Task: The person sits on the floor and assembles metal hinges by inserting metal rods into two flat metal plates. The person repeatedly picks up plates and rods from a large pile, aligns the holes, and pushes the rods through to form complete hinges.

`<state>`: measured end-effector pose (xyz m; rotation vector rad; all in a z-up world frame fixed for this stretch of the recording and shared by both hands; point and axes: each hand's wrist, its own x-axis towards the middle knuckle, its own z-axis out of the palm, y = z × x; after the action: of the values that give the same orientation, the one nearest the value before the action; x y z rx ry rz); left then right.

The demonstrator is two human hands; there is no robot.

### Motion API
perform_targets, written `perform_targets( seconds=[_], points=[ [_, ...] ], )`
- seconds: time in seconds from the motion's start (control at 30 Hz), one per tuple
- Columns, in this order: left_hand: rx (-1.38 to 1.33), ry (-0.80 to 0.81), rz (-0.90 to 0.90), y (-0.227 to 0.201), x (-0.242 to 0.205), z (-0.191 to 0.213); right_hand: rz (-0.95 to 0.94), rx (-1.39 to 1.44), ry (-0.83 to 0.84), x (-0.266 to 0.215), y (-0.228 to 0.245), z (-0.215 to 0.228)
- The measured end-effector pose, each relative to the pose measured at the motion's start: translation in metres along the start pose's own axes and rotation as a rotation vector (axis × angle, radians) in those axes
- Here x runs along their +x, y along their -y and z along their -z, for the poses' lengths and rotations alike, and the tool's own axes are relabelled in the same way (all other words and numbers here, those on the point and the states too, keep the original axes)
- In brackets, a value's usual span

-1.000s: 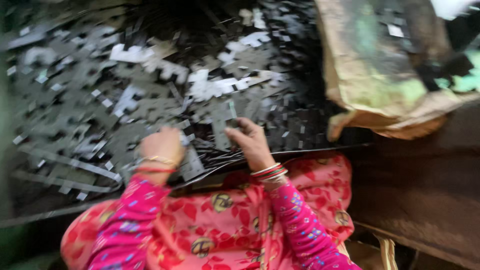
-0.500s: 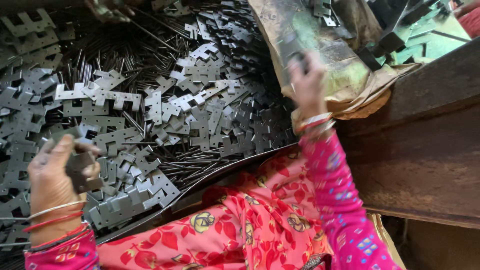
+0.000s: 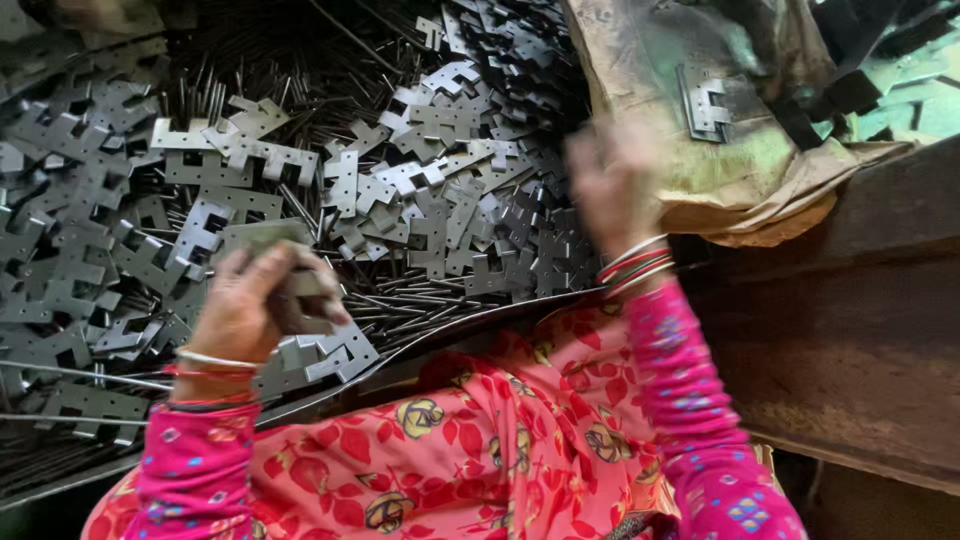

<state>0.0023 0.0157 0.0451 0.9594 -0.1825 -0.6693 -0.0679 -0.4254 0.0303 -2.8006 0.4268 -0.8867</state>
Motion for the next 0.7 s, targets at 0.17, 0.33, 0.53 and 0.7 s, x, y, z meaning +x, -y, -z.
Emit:
perform_targets(
  seconds=[0.17,0.33,0.53,0.7],
  points=[
    [0.256,-0.034,0.104,0.008,0.002,0.004,0.036,0.071,0.33,-0.031,0.083,-0.072],
    [1.332,-0.041,-0.22,0.047,0.017,0.013,0.024,-0.159,0.217,-0.034,0.084,-0.117],
    [2.013,0.018,-0.397,0.124,0.037,-0.007,-0.176,0.206,0.398,-0.037,0.078,-0.094],
    [2.076,0.044,-0.325,0.122,0.039,-0.004,-0.072,0.696,0.25,-0.05,0.097,-0.039]
  ],
)
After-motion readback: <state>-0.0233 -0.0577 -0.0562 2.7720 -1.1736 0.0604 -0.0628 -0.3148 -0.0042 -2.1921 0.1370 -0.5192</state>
